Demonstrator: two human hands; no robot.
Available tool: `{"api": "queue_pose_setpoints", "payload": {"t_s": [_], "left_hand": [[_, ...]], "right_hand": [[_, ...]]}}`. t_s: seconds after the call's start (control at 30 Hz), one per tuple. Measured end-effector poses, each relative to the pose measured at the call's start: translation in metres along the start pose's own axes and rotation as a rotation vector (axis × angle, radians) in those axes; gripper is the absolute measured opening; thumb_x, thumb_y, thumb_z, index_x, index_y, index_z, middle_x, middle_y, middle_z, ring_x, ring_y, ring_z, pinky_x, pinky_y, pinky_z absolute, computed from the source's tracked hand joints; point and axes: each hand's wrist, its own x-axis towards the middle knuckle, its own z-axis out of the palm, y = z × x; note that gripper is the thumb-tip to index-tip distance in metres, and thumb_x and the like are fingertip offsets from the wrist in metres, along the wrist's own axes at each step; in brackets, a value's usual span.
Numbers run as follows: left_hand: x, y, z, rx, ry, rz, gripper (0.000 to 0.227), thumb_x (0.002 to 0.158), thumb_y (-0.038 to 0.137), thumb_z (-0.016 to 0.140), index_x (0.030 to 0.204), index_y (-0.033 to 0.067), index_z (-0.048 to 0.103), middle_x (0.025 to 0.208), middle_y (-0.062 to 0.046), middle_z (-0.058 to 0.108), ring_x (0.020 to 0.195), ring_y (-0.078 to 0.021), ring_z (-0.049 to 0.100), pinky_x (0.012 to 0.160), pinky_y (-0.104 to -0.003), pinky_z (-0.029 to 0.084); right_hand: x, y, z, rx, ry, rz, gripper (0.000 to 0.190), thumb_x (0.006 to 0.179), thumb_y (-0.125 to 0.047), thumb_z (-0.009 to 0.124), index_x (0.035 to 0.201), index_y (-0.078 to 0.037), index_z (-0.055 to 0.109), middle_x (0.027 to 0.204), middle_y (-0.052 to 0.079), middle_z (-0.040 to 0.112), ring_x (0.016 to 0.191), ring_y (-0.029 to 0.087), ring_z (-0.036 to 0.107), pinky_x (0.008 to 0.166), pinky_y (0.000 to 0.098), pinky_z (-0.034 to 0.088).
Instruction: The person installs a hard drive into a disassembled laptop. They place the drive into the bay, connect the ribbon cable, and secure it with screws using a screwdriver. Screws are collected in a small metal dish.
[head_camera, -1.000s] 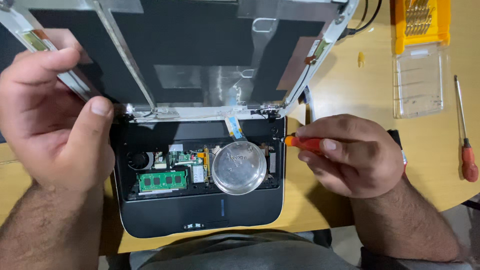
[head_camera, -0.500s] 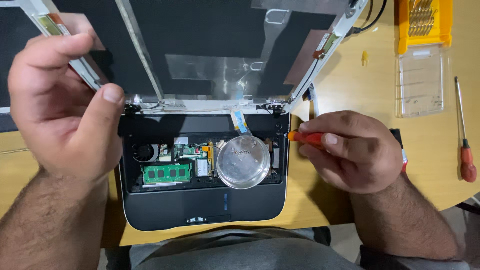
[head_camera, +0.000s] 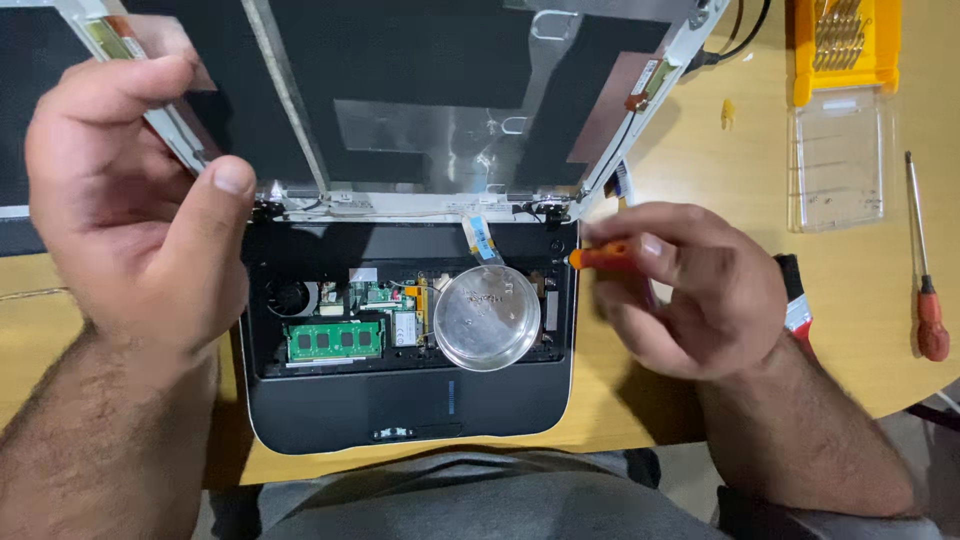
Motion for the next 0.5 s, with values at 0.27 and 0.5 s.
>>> {"api": "queue_pose_setpoints", "payload": {"t_s": [0.27,0.5], "left_hand": [[0.002,0.001,-0.001,0.045,-0.017,0.039,0.034,0.108,0.001,0.055,0.137,-0.0091,0.042,0.132,-0.03,0.045,0.131,-0.0409,0.047,0.123,-0.051,0.039],[0.0,-0.001,-0.001,0.014,0.01,0.031,0.035,0.108,0.001,0.058,0.138,-0.0082,0.042,0.131,-0.027,0.046,0.13,-0.0377,0.048,0.126,-0.047,0.037]], "right_hand": [[-0.007,-0.021,-0.004,-0.186,-0.067,0.29,0.049,0.091,-0.005,0.091,0.12,-0.009,0.052,0.108,0.017,0.073,0.084,0.026,0.077,0.06,0.0335,0.054],[0.011,-0.02,-0.01,0.193,-0.139,0.175,0.04,0.094,0.018,0.061,0.126,0.0,0.046,0.127,0.029,0.066,0.111,0.03,0.079,0.086,0.0289,0.071]]}}
